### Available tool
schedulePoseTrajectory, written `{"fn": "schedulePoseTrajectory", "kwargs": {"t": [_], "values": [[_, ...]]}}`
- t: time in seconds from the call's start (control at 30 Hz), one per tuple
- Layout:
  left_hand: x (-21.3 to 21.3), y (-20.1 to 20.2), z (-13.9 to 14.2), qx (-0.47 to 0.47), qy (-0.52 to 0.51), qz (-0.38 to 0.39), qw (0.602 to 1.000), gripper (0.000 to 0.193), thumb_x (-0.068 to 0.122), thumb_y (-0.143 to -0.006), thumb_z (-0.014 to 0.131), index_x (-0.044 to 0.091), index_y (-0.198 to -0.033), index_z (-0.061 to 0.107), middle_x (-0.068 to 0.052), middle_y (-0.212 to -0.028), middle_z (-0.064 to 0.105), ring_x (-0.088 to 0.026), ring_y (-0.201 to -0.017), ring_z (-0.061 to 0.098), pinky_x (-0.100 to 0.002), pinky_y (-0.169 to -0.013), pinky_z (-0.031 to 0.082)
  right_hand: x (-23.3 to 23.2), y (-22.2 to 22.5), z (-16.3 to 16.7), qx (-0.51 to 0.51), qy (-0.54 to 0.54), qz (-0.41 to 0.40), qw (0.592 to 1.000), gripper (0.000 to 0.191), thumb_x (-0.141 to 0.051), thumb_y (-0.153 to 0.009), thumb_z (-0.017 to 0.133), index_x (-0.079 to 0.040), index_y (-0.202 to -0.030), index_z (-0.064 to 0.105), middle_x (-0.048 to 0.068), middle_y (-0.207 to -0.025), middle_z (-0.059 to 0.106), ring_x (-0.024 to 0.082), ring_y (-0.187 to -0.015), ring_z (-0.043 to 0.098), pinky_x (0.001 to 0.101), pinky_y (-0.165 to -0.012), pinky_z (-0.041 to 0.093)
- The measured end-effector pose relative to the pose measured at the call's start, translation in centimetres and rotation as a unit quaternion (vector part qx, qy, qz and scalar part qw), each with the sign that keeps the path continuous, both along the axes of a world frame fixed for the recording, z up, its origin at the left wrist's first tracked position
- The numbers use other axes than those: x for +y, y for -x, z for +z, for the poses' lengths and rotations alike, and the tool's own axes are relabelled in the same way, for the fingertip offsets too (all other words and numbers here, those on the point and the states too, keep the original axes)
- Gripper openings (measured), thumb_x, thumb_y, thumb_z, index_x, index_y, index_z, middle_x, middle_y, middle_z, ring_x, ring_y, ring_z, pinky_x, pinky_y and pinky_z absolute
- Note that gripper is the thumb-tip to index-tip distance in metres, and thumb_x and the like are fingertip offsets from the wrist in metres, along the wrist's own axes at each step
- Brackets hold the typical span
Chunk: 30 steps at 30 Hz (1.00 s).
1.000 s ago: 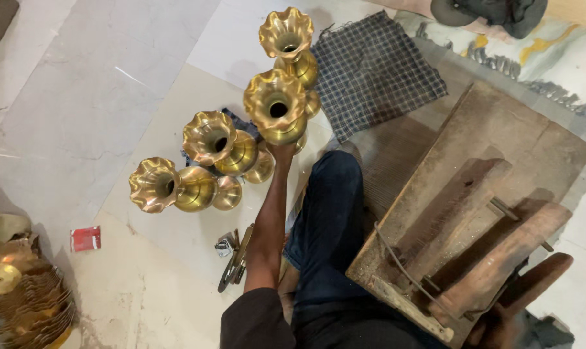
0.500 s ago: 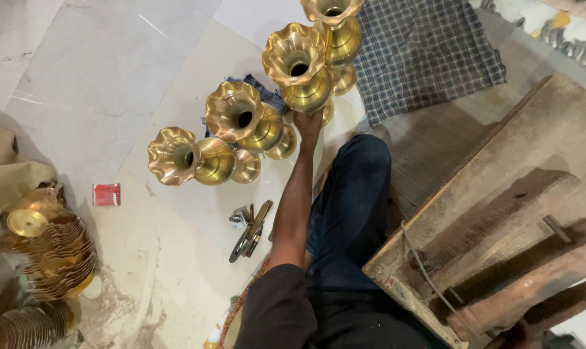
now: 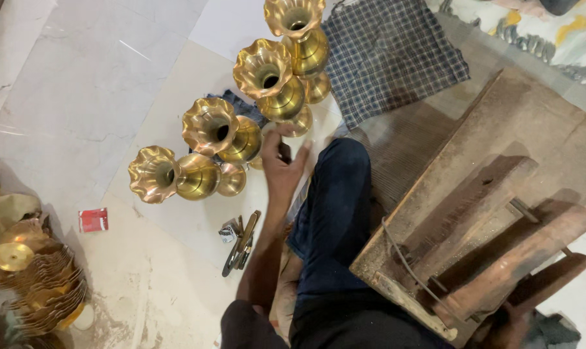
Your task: The person sits on the floor with a brass vase held on a wooden board and engraves decorative patterns on its surface, tapping a chisel with a wooden mallet. They rotate and reposition the vase to reach different areas, and finished vases sit nearby on the floor.
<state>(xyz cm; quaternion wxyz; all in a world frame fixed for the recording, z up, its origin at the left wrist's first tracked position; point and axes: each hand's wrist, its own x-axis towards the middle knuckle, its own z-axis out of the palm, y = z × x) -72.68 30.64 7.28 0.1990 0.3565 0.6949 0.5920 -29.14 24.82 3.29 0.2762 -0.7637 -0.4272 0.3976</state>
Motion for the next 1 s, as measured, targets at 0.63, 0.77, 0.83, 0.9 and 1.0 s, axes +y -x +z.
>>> {"fn": "schedulePoseTrajectory", "kwargs": {"t": [0.63,0.77,0.83,0.9,1.0], "values": [[-4.8,8.8,8.6,0.427,0.396,0.026,0.813,0.098,0.069,-0.069,0.085,0.014,-0.145,0.059,-0.018,-0.130,0.053,-0.042,-0.120,0.044,-0.061,-0.102,0.038,-3.6,-4.8,-0.2,0.255,-0.012,-0.112,0.961,0.033,-0.024,-0.106,0.052,0.007,-0.112,0.061,0.011,-0.087,0.064,0.024,-0.080,0.061,0.0370,-0.074,0.047],[-6.5,5.2,8.3,0.472,0.343,0.032,0.812,0.091,0.051,-0.058,0.091,0.016,-0.138,0.065,-0.021,-0.127,0.050,-0.045,-0.117,0.041,-0.063,-0.094,0.038,-4.4,-6.7,0.1,0.470,0.088,-0.157,0.864,0.036,-0.035,-0.098,0.049,-0.004,-0.111,0.061,0.008,-0.077,0.063,0.024,-0.066,0.061,0.0359,-0.062,0.051],[-7.3,3.5,7.9,0.486,0.315,0.045,0.814,0.084,0.044,-0.055,0.093,0.018,-0.131,0.069,-0.019,-0.130,0.050,-0.044,-0.121,0.040,-0.063,-0.097,0.037,-5.0,-7.6,0.3,0.477,0.098,-0.149,0.861,0.037,-0.036,-0.097,0.050,-0.004,-0.112,0.061,0.008,-0.075,0.064,0.024,-0.063,0.060,0.0368,-0.058,0.050],[-8.8,1.9,7.5,0.491,0.293,0.056,0.818,0.080,0.040,-0.052,0.094,0.019,-0.126,0.072,-0.017,-0.131,0.051,-0.043,-0.125,0.040,-0.063,-0.103,0.036,-5.6,-8.5,0.7,0.460,0.120,-0.158,0.866,0.037,-0.035,-0.095,0.051,-0.004,-0.114,0.062,0.009,-0.074,0.064,0.025,-0.062,0.060,0.0373,-0.057,0.050],[-11.7,-0.1,7.6,0.473,0.278,0.045,0.835,0.079,0.032,-0.045,0.094,0.019,-0.120,0.075,-0.019,-0.135,0.050,-0.042,-0.130,0.039,-0.062,-0.102,0.040,-6.3,-9.9,1.4,0.382,0.152,-0.168,0.896,0.037,-0.030,-0.092,0.054,-0.003,-0.115,0.063,0.012,-0.075,0.065,0.027,-0.063,0.060,0.0399,-0.056,0.048]]}}
